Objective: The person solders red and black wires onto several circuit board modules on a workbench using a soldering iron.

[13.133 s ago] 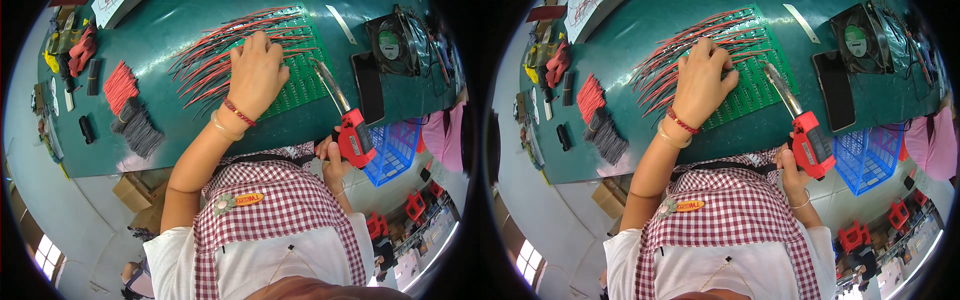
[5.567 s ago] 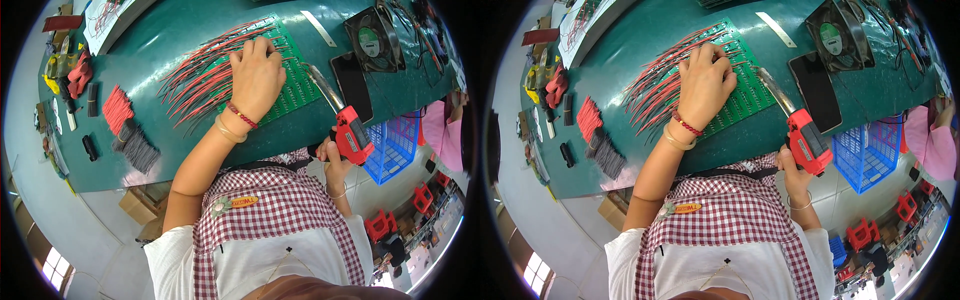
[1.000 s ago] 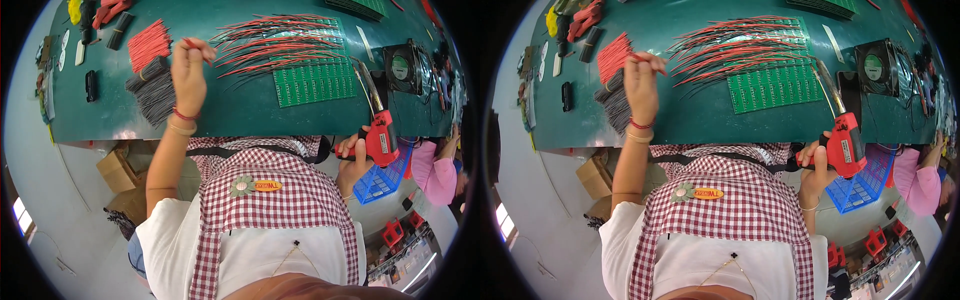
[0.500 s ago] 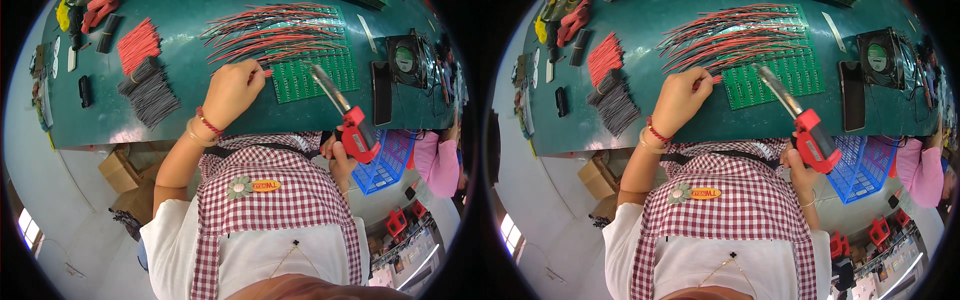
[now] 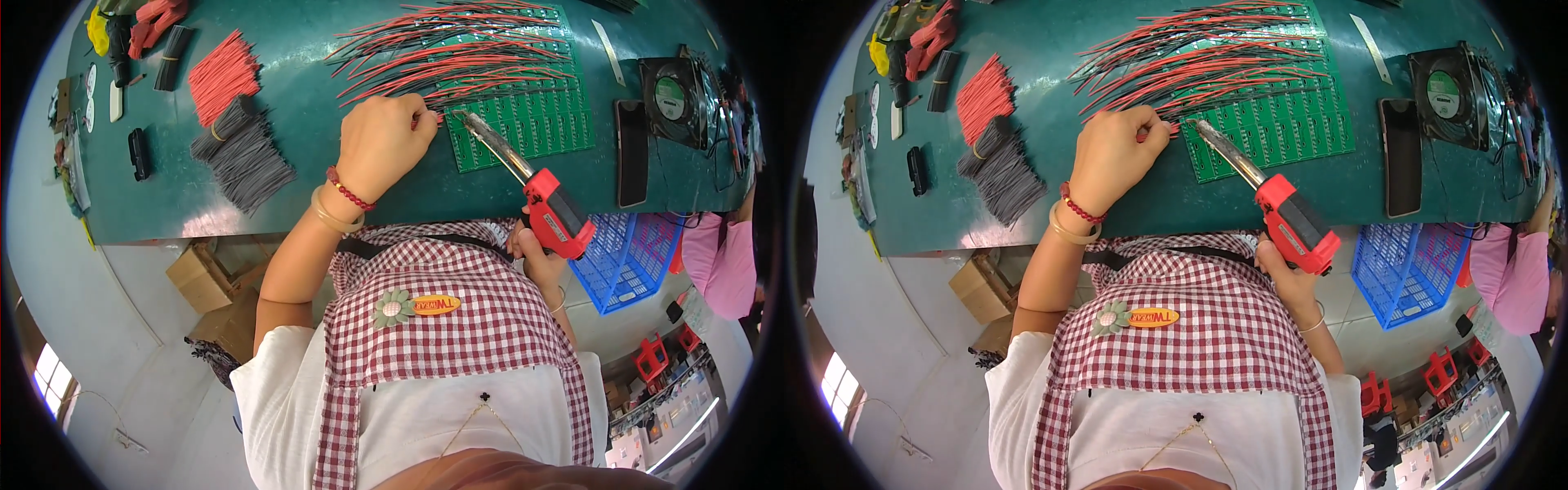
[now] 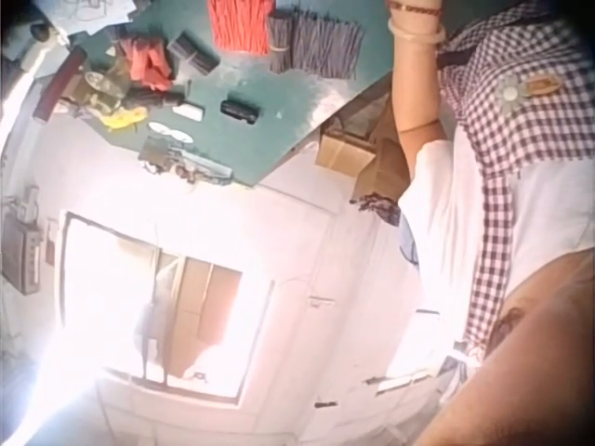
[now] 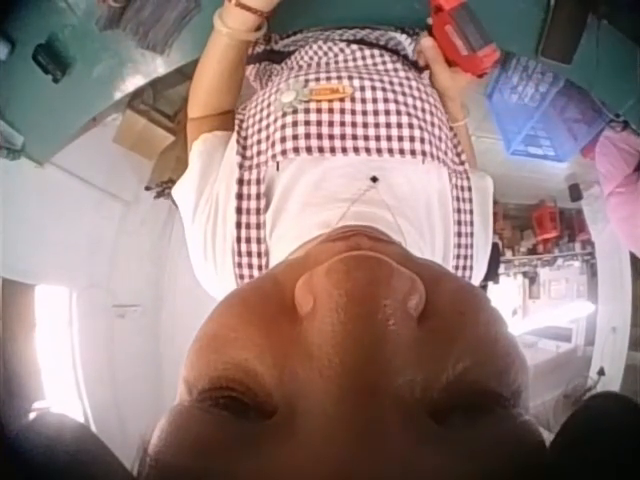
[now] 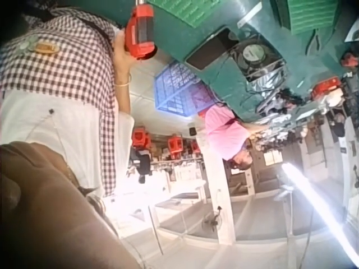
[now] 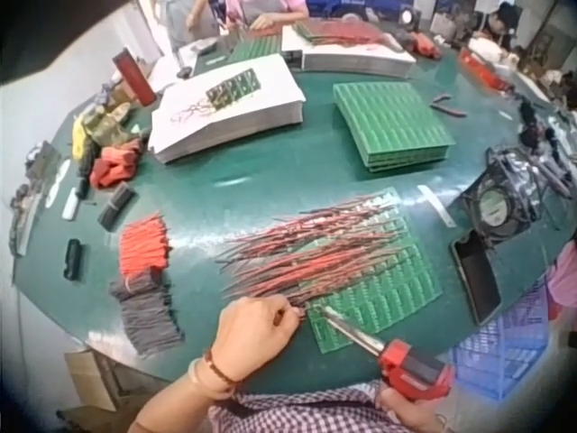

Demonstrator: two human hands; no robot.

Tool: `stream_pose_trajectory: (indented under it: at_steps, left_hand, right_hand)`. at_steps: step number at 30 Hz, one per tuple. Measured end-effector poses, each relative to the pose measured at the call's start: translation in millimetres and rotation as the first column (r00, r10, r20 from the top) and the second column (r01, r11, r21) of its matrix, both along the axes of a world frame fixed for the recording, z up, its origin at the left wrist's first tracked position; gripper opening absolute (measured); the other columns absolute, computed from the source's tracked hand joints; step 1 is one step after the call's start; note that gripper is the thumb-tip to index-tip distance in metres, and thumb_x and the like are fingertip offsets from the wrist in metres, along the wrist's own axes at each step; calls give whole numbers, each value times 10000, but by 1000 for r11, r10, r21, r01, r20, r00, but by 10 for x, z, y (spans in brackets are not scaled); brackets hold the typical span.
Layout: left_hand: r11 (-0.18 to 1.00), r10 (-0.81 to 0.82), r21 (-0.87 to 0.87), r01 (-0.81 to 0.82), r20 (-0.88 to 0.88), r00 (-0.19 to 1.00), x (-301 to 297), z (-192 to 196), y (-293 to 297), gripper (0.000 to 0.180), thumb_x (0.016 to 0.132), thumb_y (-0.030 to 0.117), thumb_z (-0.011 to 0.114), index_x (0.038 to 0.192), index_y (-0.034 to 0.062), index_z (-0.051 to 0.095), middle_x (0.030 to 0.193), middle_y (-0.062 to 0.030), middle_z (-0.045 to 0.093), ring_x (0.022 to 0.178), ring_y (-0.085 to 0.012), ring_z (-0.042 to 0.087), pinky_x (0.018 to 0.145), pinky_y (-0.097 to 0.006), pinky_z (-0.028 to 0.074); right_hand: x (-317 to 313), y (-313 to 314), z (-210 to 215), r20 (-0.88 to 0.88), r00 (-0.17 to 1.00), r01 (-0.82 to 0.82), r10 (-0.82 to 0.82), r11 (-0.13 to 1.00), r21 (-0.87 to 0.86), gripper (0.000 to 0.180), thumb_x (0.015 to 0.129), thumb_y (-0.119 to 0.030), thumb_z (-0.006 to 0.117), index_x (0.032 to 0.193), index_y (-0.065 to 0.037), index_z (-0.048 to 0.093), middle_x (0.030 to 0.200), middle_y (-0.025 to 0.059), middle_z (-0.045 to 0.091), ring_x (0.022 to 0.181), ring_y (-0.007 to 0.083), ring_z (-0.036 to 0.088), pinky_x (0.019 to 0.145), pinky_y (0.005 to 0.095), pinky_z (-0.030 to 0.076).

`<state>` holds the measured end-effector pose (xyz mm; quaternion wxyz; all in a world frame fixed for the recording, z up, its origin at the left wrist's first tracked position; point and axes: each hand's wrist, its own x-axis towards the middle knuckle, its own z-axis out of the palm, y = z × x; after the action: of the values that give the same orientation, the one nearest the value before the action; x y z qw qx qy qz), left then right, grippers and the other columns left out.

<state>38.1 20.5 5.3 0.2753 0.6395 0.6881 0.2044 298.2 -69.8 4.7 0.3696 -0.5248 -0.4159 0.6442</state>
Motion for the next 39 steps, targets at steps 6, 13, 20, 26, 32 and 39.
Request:
stream_pose_trajectory:
  at_steps: [6, 13, 20, 26, 32, 39]
  left_hand:
    - [999, -1, -36, 1, -5, 1000, -22, 31, -2, 176, 801, 190, 618, 706, 46, 653, 566, -125, 586, 521, -301, 576, 514, -353, 457]
    - [999, 24, -51, -7, 338, 941, -76, 98, -61, 143, 857, 135, 614, 804, 3, 623, 592, -95, 604, 540, -197, 592, 534, -295, 449]
    - [989, 80, -145, -40, 282, 956, -42, 105, -36, 188, 868, 158, 623, 771, -2, 600, 580, -80, 607, 530, -165, 601, 511, -283, 445]
    - [990, 90, -138, -35, 417, 905, -21, 210, -76, 170, 902, 141, 578, 829, -13, 590, 575, -49, 598, 525, -91, 570, 515, -232, 423]
    - [1000, 28, -9, -27, 241, 970, 7, 22, -70, 180, 872, 151, 600, 792, -10, 609, 576, -68, 613, 511, -135, 594, 505, -260, 437]
    - [999, 47, -18, -46, 67, 997, 3, -16, -13, 224, 842, 209, 626, 722, 22, 654, 537, -67, 612, 470, -168, 598, 490, -288, 450]
  right_hand:
    - [15, -29, -29, 69, 996, -59, 56, 997, 40, 305, 872, -16, 552, 1162, 43, 477, 664, 81, 504, 526, 127, 450, 520, 280, 403]
    - [57, -10, 4, 1, 1000, -4, 4, 999, 49, 307, 871, -34, 544, 1156, 26, 446, 652, 63, 471, 514, 129, 428, 542, 305, 411]
    - [61, -16, 15, -21, 999, -35, 36, 997, 68, 307, 871, -33, 535, 1155, 26, 434, 640, 60, 460, 529, 132, 444, 553, 309, 421]
    - [59, -50, -20, -122, 992, 30, -18, 995, 95, 171, 877, -22, 549, 1036, 27, 511, 700, 41, 520, 577, 91, 470, 529, 235, 413]
    - [113, -58, -70, -47, 997, -48, 53, 994, 102, 318, 870, -28, 534, 1170, 29, 444, 654, 62, 466, 538, 136, 452, 550, 299, 420]
    - [53, -67, -59, 43, 996, -75, 74, 997, 24, 314, 873, -13, 542, 1174, 29, 460, 710, 82, 507, 572, 131, 463, 563, 284, 421]
